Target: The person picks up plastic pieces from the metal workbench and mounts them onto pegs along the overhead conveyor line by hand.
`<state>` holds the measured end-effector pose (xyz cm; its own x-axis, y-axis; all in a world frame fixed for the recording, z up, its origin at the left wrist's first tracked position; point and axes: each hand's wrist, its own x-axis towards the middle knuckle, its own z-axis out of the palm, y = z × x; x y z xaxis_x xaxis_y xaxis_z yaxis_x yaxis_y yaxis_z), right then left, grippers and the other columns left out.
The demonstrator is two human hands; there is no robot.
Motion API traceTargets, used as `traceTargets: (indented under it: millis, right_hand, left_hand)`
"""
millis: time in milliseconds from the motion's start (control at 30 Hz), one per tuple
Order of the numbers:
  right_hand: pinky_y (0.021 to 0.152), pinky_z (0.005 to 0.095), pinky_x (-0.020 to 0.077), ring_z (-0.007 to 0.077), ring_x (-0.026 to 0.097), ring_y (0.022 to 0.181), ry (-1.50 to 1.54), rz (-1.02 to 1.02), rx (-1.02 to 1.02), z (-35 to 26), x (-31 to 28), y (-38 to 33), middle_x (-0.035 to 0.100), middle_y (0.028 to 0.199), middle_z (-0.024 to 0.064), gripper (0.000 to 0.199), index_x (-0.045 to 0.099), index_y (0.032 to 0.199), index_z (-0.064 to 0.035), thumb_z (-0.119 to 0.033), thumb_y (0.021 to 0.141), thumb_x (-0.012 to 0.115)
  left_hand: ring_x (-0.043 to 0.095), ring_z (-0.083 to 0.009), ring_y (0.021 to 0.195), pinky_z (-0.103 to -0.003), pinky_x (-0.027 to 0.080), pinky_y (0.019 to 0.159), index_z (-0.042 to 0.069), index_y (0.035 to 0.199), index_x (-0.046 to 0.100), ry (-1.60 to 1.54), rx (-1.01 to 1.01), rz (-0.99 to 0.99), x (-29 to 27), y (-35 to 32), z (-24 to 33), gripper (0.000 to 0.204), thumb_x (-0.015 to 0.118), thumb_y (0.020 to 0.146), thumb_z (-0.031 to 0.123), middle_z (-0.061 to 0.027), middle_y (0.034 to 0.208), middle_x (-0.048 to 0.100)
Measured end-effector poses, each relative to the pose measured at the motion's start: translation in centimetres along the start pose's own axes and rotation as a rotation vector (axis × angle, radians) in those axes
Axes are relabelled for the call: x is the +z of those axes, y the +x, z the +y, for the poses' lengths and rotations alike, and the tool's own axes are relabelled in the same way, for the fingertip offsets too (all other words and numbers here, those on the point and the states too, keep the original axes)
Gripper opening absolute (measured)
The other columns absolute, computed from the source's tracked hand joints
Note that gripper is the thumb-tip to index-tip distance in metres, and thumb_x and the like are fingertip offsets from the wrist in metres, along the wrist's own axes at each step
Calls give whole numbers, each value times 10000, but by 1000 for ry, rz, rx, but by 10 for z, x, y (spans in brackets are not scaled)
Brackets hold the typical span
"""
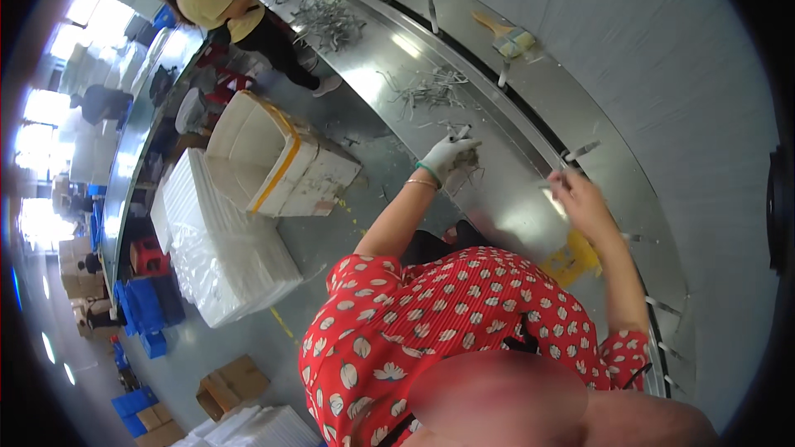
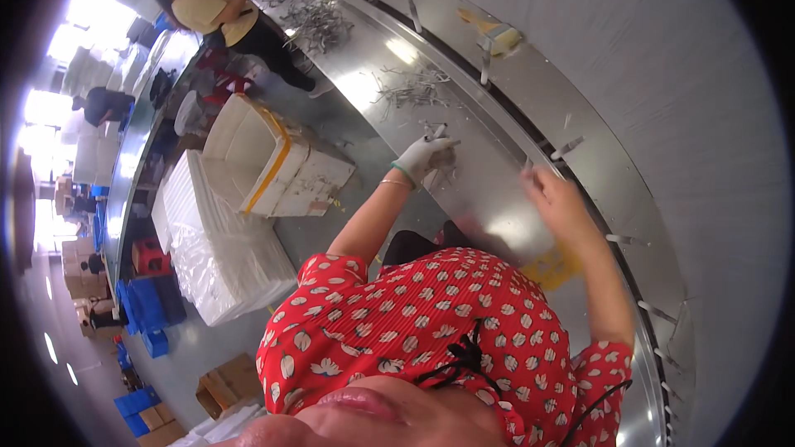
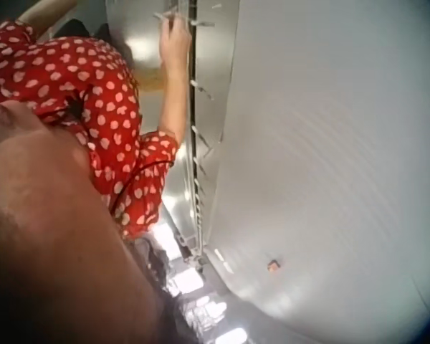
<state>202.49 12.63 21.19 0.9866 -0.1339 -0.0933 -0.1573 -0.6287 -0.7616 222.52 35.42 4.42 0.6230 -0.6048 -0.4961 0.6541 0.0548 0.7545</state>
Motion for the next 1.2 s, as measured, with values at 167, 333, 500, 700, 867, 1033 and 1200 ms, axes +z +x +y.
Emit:
traceTargets:
  millis: [167,333,500,700,867,1033,1200]
  right_hand:
    - [618,324,403,198,462,637,-38,205,-305,-52,-79,67,534,694,87,269,571,934,-24,-291,955,549]
    - [749,383,479,287,635,856,-372,160,-411,-51,-79,182,668,931,120,237,591,1073,-46,-225,921,561]
    - [715,460,486,353,636,832,-535,121,-266,-6,-55,238,669,879,153,202,622,985,-73,-242,896,557]
    - [709,456,469,343,625,817,-510,168,-166,42,-59,219,655,854,140,174,601,975,-67,-222,919,544]
    - [731,472,473,365,624,836,-418,90,-63,65,-83,159,658,862,158,154,599,959,-51,-182,905,541]
    - [735,498,484,393,628,876,-755,76,-292,85,-71,129,653,866,197,166,594,973,-39,-140,915,475]
    - [823,468,477,369,629,980,-692,-26,122,120,-73,134,644,1035,246,324,594,1076,-31,-308,908,594]
  left_hand:
    - [644,-155,791,-291,531,752,36,1046,604,-35,43,-39,19,-26,-9,225,644,897,200,-47,914,632]
    - [638,-166,846,-314,517,798,25,1091,585,175,71,6,47,-45,-10,258,628,891,182,-73,946,643]
    - [634,-174,829,-305,501,752,34,1096,582,79,61,1,53,-66,-15,259,624,870,154,-80,943,646]
    - [633,-213,851,-368,535,772,37,1071,570,-30,104,56,25,-77,-22,211,602,878,116,-100,965,641]
    - [640,-200,799,-333,536,753,34,1102,563,-57,122,35,16,-81,-28,240,600,878,111,-86,923,630]
    - [621,-178,871,-336,523,787,70,1137,567,-100,145,85,7,-73,-18,233,593,914,130,-60,1005,635]
    - [603,-152,850,-323,494,766,13,1070,621,-138,289,302,-23,-90,0,195,580,903,104,-54,942,630]
